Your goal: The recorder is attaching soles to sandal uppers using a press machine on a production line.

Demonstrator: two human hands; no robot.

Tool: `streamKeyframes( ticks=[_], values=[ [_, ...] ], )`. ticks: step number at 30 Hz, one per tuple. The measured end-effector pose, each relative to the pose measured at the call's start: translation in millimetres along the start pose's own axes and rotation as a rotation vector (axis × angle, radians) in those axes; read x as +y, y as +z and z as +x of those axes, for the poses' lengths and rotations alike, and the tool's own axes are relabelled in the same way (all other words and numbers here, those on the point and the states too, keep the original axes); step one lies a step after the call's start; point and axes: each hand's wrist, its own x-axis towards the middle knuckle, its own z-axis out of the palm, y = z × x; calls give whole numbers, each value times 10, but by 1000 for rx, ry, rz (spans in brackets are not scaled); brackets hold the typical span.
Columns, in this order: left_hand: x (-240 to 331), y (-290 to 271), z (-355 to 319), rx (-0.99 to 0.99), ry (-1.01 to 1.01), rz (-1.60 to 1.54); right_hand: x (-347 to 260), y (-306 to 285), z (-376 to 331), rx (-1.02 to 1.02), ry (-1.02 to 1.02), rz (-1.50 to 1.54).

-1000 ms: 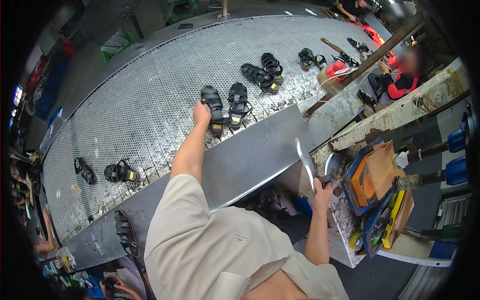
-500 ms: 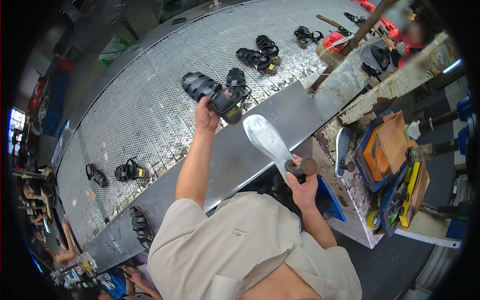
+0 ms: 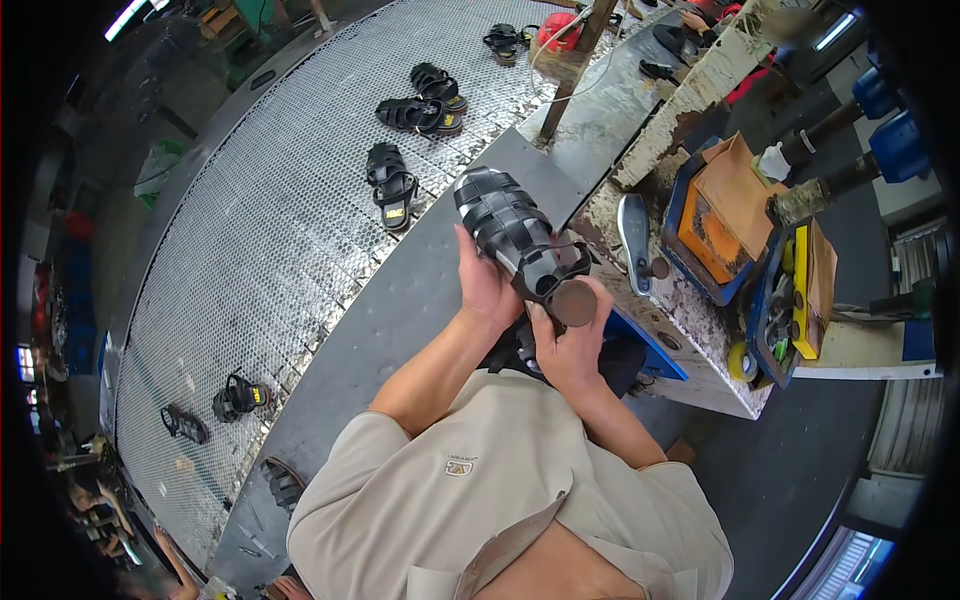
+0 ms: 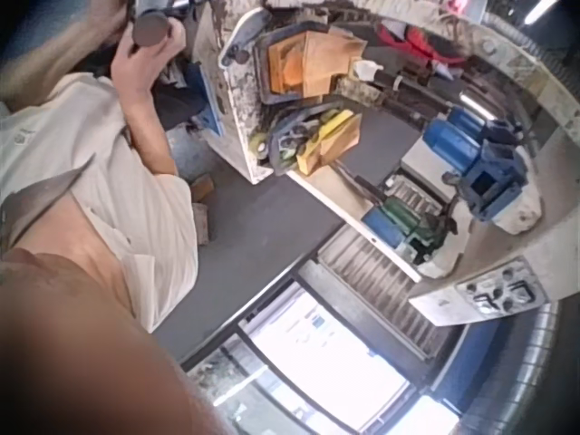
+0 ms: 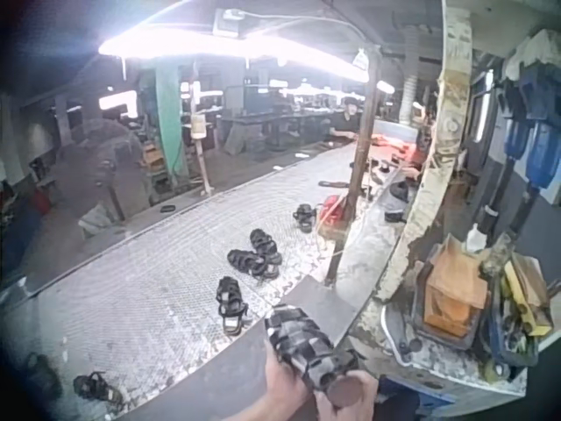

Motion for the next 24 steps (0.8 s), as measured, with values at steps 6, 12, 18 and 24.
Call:
streamKeyframes(
  ticks=[6,12,18,24],
  values=[
    [-209,179,-235,149,-24,134,96,-136,-227,22,172,116],
    [-36,221,-323,123,104,350,224,-346,-514,18,681,769],
    [563,180,139,79,197,649,220,-557,-667,-121,897,1044],
    [332,177,173,64,191,749,205,-622,-702,-180,870,875]
  ],
)
